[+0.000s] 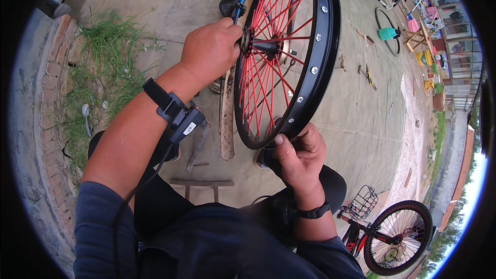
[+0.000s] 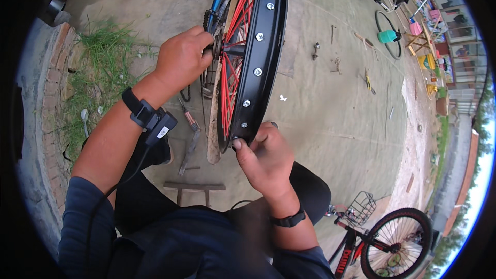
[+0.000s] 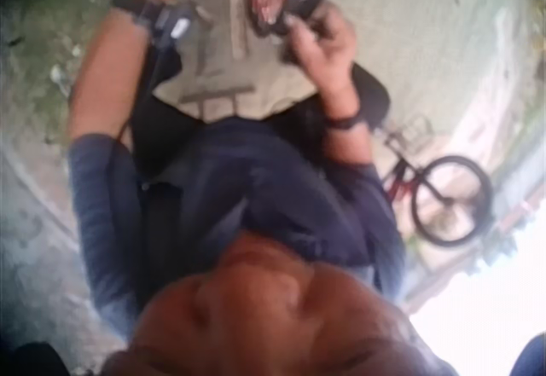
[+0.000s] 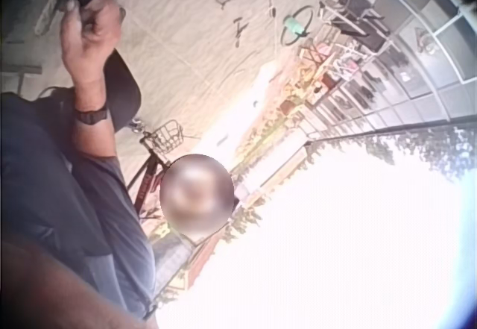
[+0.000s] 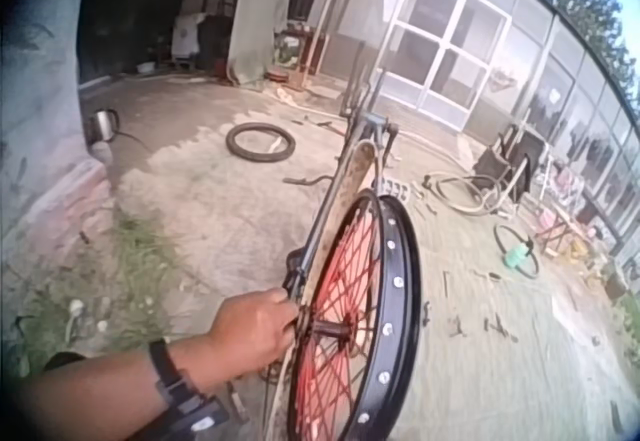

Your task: The person is working on a bicycle wheel, repeatedly inserting and removing a small metal ring into the rim. They manipulate the ring with both hands, checking its fit and position on the wheel.

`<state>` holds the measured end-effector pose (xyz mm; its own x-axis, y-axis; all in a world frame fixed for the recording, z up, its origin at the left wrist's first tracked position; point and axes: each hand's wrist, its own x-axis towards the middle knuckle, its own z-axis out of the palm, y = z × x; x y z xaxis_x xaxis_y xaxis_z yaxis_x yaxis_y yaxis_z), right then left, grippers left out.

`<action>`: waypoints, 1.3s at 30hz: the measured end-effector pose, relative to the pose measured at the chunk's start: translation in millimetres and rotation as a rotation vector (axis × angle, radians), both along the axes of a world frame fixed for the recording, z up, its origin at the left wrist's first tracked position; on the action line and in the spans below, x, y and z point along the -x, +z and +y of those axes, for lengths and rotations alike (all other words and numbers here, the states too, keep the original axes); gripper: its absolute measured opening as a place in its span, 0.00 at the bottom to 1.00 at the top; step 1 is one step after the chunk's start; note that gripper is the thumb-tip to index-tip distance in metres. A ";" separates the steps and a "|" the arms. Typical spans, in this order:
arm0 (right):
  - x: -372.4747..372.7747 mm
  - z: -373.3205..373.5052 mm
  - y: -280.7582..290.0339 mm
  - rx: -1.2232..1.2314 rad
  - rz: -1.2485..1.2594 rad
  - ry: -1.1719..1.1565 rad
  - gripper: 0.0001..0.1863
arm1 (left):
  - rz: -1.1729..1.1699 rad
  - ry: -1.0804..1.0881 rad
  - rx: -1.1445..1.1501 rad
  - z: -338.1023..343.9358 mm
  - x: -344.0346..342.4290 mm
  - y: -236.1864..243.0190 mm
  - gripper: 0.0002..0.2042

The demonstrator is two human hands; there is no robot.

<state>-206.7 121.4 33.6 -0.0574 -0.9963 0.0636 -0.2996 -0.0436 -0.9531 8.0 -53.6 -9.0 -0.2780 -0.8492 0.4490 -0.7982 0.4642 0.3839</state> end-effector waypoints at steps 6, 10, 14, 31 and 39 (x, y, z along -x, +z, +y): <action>2.7 0.8 -3.7 -0.003 -0.008 0.014 0.19 | 0.019 -0.002 -0.026 4.5 -3.2 2.2 0.06; 2.5 -0.2 -2.7 0.014 0.034 0.025 0.20 | -0.030 -0.005 -0.006 2.9 -4.2 1.7 0.06; 2.0 -0.8 -1.7 0.008 0.037 0.021 0.21 | -0.033 -0.002 -0.036 -0.5 -1.7 1.0 0.05; 4.8 -0.9 -5.6 0.037 0.093 0.033 0.22 | -0.042 -0.003 -0.045 0.3 -0.9 2.6 0.07; 2.6 -1.7 -3.4 0.021 0.053 0.018 0.21 | -0.043 0.010 -0.089 -1.0 0.7 6.0 0.07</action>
